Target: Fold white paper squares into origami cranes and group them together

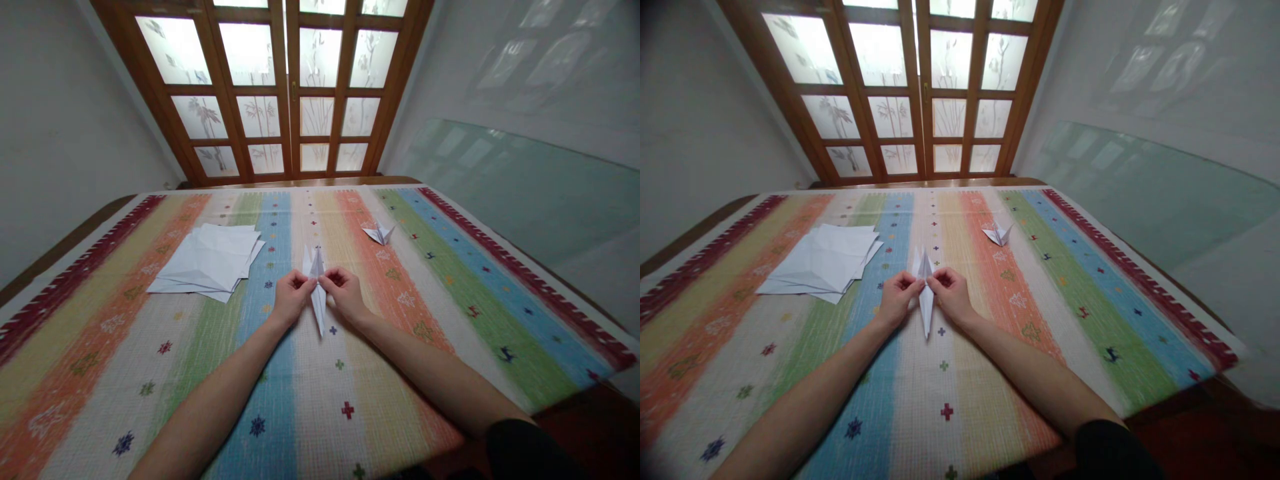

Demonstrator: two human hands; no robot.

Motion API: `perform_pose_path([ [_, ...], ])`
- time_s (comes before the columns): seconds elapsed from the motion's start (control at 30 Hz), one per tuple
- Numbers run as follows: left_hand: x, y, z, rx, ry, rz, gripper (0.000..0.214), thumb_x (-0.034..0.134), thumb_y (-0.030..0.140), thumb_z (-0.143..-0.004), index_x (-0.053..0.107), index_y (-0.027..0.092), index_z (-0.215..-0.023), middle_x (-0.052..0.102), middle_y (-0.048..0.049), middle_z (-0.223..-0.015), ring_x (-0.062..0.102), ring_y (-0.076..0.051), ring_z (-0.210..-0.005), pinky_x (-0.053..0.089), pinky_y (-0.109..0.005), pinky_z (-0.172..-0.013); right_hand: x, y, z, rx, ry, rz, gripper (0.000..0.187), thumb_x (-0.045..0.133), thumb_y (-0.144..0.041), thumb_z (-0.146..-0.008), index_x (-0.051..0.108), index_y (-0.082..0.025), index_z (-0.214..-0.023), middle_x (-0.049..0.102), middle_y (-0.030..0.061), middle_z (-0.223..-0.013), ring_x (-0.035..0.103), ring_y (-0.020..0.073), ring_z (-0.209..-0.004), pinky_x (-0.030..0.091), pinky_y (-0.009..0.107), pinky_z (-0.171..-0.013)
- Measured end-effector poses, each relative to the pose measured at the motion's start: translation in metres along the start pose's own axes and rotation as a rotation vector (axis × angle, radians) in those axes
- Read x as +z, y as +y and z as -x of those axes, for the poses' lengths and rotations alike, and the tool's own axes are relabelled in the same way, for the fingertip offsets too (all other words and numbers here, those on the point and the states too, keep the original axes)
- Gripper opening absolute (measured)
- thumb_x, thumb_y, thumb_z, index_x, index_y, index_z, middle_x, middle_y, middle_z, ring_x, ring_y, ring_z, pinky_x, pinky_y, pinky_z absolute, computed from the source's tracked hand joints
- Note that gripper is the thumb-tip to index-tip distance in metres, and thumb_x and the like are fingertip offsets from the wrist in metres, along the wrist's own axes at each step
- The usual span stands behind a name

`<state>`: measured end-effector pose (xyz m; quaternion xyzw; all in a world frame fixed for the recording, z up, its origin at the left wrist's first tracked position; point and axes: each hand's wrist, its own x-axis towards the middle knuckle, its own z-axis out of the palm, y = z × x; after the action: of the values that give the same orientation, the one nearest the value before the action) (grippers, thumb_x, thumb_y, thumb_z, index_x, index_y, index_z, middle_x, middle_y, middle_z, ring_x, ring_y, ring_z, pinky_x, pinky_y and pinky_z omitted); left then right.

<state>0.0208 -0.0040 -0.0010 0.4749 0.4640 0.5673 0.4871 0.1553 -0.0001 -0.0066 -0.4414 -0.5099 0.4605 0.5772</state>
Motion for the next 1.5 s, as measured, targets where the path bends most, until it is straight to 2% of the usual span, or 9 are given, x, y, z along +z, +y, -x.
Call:
perform_pose_path([
  [0.3, 0.004, -0.006, 0.002, -0.069, 0.010, 0.165, 0.034, 0.080, 0.029, -0.053, 0.051, 0.017, -0.065, 0.055, 0.0057, -0.057, 0.050, -0.008, -0.052, 0.040, -0.020, -0.054, -0.001, 0.001, 0.000, 0.063, 0.020, -0.095, 0.036, 0.077, -0.033, -0.059, 0.051, -0.022, -0.082, 0.055, -0.0072, -0.059, 0.052, 0.0110, -0.053, 0.042, 0.023, -0.051],
  [0.5, 0.004, -0.005, 0.003, -0.118, -0.037, 0.257, 0.040, 0.078, 0.032, -0.059, 0.042, 0.021, -0.073, 0.054, 0.0086, -0.055, 0.047, -0.007, -0.045, 0.036, -0.018, -0.049, -0.001, 0.000, 0.001, 0.088, -0.019, -0.104, 0.042, 0.076, -0.033, -0.062, 0.055, -0.021, -0.095, 0.054, -0.0091, -0.056, 0.050, 0.0100, -0.050, 0.042, 0.023, -0.051],
  [0.7, 0.003, -0.011, 0.000, 0.031, 0.004, 0.110, 0.029, 0.071, 0.029, -0.066, 0.044, 0.020, -0.068, 0.048, 0.0079, -0.057, 0.048, -0.007, -0.051, 0.039, -0.019, -0.053, -0.002, 0.004, -0.001, 0.117, -0.029, -0.061, 0.026, 0.075, -0.037, -0.061, 0.059, -0.019, -0.071, 0.059, -0.0030, -0.059, 0.052, 0.0114, -0.052, 0.042, 0.025, -0.050],
  [0.83, 0.003, -0.013, 0.005, 0.150, 0.013, -0.123, 0.015, 0.064, 0.028, -0.075, 0.056, 0.018, -0.082, 0.061, -0.0008, -0.080, 0.059, -0.013, -0.068, 0.046, -0.024, -0.062, -0.004, 0.007, -0.002, 0.067, -0.002, -0.018, 0.023, 0.073, -0.036, -0.064, 0.057, -0.020, -0.067, 0.057, -0.0034, -0.057, 0.051, 0.0120, -0.050, 0.042, 0.025, -0.048],
  [0.97, 0.004, -0.011, 0.012, 0.312, 0.007, -0.326, 0.026, 0.065, 0.032, -0.078, 0.063, 0.018, -0.100, 0.058, -0.0117, -0.119, 0.058, -0.022, -0.104, 0.049, -0.034, -0.082, -0.005, 0.009, 0.000, -0.041, 0.035, 0.074, 0.019, 0.071, -0.034, -0.070, 0.059, -0.020, -0.075, 0.058, -0.0026, -0.062, 0.053, 0.0132, -0.056, 0.045, 0.025, -0.052],
  [1.1, 0.005, -0.008, 0.013, 0.260, -0.041, -0.259, 0.037, 0.069, 0.038, -0.076, 0.062, 0.017, -0.107, 0.067, -0.0089, -0.104, 0.062, -0.021, -0.093, 0.049, -0.033, -0.080, -0.005, 0.008, 0.008, -0.335, -0.068, 0.298, 0.022, 0.061, -0.031, -0.084, 0.066, -0.021, -0.102, 0.064, 0.0050, -0.088, 0.060, 0.0183, -0.080, 0.052, 0.032, -0.070],
  [1.23, 0.003, -0.009, 0.005, 0.088, 0.071, 0.011, 0.033, 0.070, 0.045, -0.072, 0.063, 0.016, -0.086, 0.067, -0.0011, -0.074, 0.061, -0.015, -0.066, 0.047, -0.024, -0.061, -0.007, 0.008, 0.013, -0.630, -0.211, 0.556, 0.031, 0.052, -0.022, -0.089, 0.064, -0.023, -0.118, 0.058, 0.0102, -0.108, 0.055, 0.0227, -0.102, 0.050, 0.040, -0.086],
  [1.33, 0.000, -0.011, -0.002, -0.057, 0.121, 0.215, 0.036, 0.074, 0.046, -0.064, 0.057, 0.017, -0.075, 0.060, 0.0044, -0.059, 0.053, -0.009, -0.050, 0.041, -0.020, -0.051, -0.012, 0.010, 0.012, -0.687, -0.239, 0.612, 0.037, 0.051, -0.013, -0.085, 0.064, -0.026, -0.118, 0.055, 0.0098, -0.114, 0.054, 0.0229, -0.105, 0.050, 0.042, -0.088],
  [1.5, -0.002, -0.010, -0.004, -0.148, 0.105, 0.325, 0.035, 0.078, 0.035, -0.057, 0.052, 0.018, -0.073, 0.061, 0.0059, -0.058, 0.053, -0.008, -0.047, 0.040, -0.019, -0.049, -0.015, 0.015, 0.006, -0.623, -0.273, 0.527, 0.039, 0.054, -0.008, -0.078, 0.066, -0.026, -0.110, 0.048, 0.0097, -0.129, 0.054, 0.0225, -0.107, 0.049, 0.043, -0.092],
])
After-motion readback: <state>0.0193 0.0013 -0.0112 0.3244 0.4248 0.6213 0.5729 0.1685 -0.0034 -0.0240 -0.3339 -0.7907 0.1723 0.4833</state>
